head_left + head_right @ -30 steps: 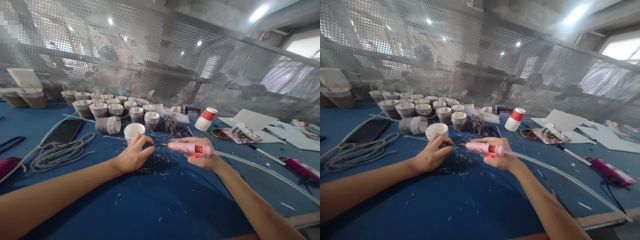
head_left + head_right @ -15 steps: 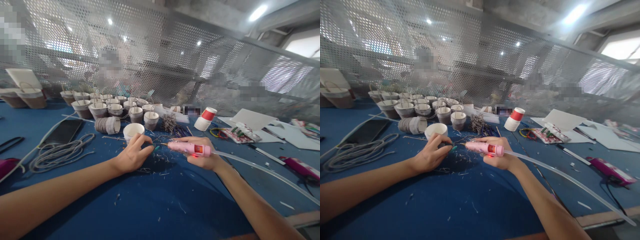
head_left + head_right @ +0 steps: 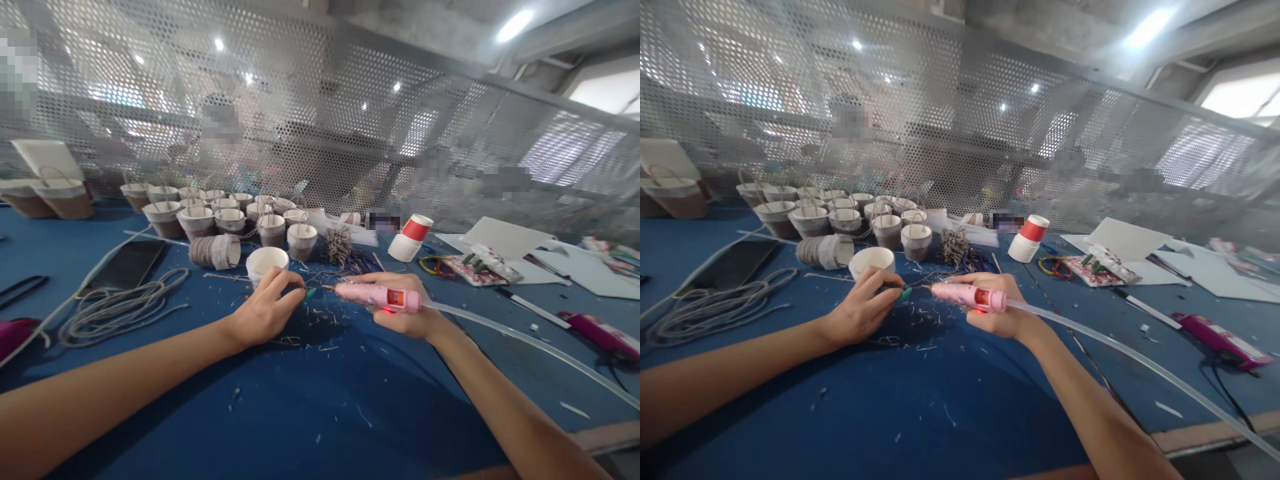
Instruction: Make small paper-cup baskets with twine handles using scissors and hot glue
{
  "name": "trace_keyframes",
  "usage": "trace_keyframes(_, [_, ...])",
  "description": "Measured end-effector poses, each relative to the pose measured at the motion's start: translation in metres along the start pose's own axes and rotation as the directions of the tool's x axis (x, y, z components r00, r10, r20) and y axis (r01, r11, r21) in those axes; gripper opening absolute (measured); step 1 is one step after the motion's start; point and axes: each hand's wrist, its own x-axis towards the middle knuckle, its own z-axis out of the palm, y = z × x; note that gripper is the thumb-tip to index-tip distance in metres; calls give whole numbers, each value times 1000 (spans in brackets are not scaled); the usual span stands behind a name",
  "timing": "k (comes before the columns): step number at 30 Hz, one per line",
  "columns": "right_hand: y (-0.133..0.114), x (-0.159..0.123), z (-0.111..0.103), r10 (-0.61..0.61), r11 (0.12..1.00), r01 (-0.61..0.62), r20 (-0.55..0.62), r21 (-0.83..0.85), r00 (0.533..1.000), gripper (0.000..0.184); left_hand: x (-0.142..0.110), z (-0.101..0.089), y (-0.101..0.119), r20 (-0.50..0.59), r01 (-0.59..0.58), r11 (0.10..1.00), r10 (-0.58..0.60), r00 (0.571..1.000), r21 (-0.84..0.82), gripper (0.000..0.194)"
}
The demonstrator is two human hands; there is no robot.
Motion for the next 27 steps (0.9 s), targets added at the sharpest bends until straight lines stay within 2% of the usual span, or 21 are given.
trace_keyframes(9, [1,-1,-1,44,999,-44,0,-31,999,51,1,0,0,1,-29,999,29,1000,25,19])
trace_keyframes(13, [0,0,-5,7,997,-8,-2,-83,1000,47,-1,0,-2,2,-17,997,17,1000,78,19])
trace_keyframes(16, [6,-3,-11,1,992,-16,-123,-122,992,34,-1,1,-2,-4,5,993,-4,1000,119,19])
trace_keyframes(19, [15,-6,-19,88,965,-159,-320,-206,943,22,-1,2,-2,-9,5,990,-3,1000,140,19])
trace_keyframes(21, [18,-7,-25,175,887,-320,-398,-332,901,15,-1,2,-2,-11,7,989,-6,1000,144,19])
trace_keyframes(22, [19,-7,-28,240,814,-413,-410,-410,880,13,0,1,-2,-12,9,990,-7,1000,144,19])
trace_keyframes(24, [20,-8,-34,413,605,-580,-408,-546,815,16,0,1,-1,-11,8,990,-6,1000,141,20])
trace_keyframes(26, [22,-11,-41,586,386,-695,-420,-606,693,24,-1,0,-1,-8,4,990,-3,1000,140,19])
trace_keyframes(27, [24,-14,-45,658,299,-740,-432,-603,617,28,-1,0,-1,-8,4,990,-3,1000,140,19])
